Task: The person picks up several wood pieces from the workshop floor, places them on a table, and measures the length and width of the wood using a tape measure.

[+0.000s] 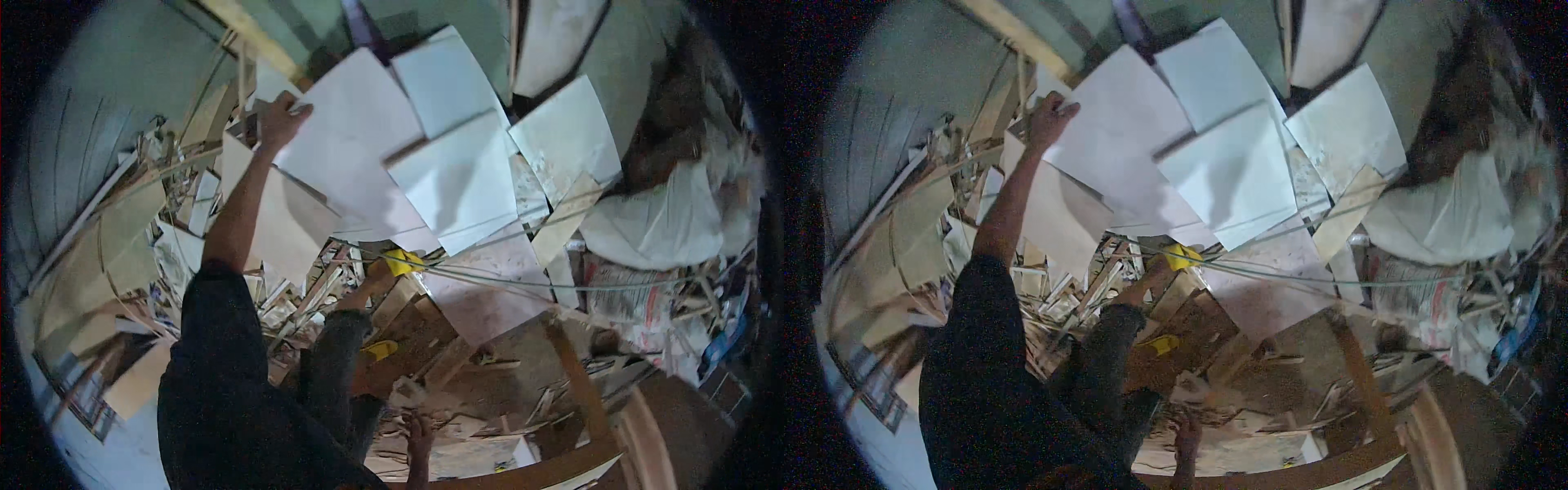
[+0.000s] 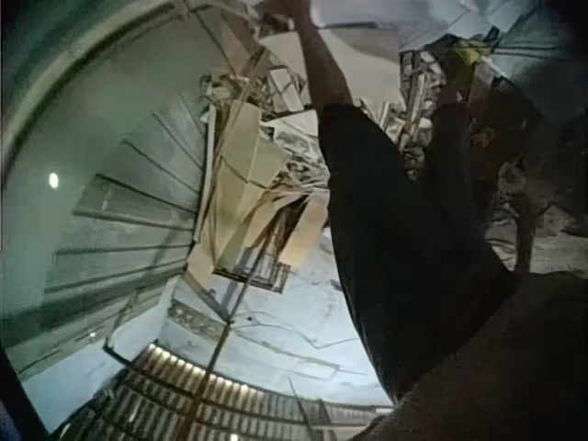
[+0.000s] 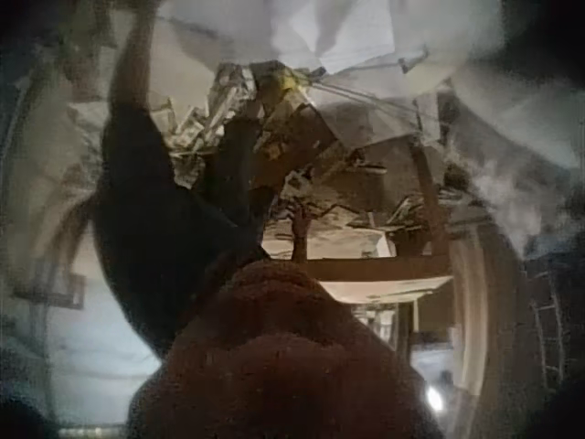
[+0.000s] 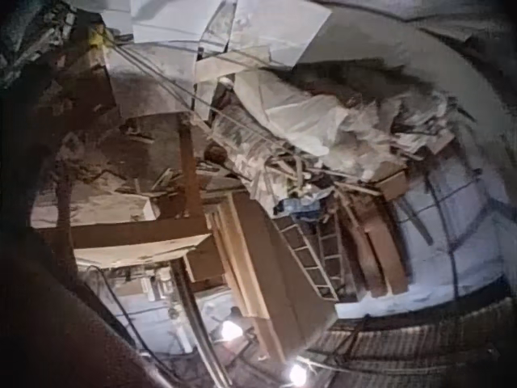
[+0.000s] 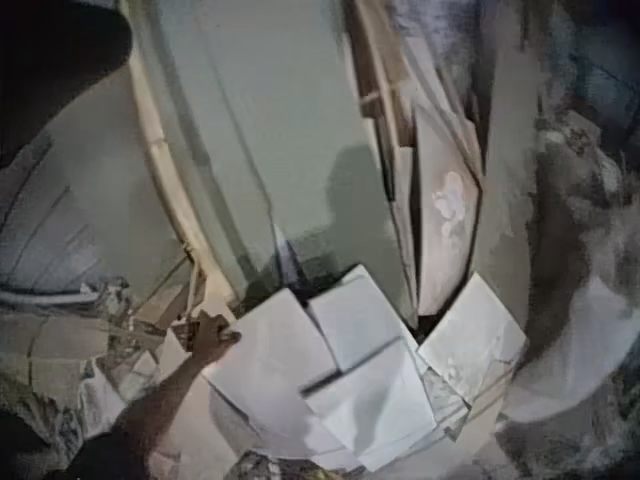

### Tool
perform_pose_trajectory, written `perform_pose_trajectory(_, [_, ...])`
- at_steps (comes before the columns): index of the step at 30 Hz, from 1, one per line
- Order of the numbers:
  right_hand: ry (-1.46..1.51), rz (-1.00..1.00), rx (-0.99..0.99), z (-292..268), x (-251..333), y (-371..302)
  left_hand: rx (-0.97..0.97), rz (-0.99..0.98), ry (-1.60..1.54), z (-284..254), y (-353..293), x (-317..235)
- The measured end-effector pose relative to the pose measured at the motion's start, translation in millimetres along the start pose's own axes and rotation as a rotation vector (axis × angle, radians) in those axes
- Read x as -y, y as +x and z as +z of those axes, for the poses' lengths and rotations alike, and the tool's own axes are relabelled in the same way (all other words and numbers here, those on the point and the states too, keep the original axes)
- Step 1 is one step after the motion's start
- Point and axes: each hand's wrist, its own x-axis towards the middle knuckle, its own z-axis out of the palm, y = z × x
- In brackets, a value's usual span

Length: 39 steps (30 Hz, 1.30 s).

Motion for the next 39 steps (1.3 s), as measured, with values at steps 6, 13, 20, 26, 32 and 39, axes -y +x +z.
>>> perform_pose_trajectory(6, [-0.431,-0.005,0.043,-19.4,6.4,-1.3,0.000,0.114,-0.094,-76.1,-122.3,-158.1])
perform_pose_trajectory(13, [-0.405,0.012,-0.036,29.7,120.3,-21.9,-0.010,0.075,-0.112,-91.3,-189.8,-202.8])
perform_pose_trajectory(20, [-1.050,-0.339,0.040,3.8,143.9,110.3,0.121,0.152,-0.281,-93.2,-244.5,-231.7])
perform_pose_trajectory(26, [0.286,-0.342,0.109,152.9,261.0,168.4,0.163,0.103,-0.339,-111.0,-276.3,-243.8])
perform_pose_trajectory(32, [0.499,-0.684,0.332,156.5,271.1,324.3,0.197,0.213,-0.408,-96.9,-274.1,-265.6])
perform_pose_trajectory(39, [-0.761,-0.660,-0.276,274.5,318.4,237.0,-0.069,0.148,-0.173,-91.8,-237.4,-221.3])
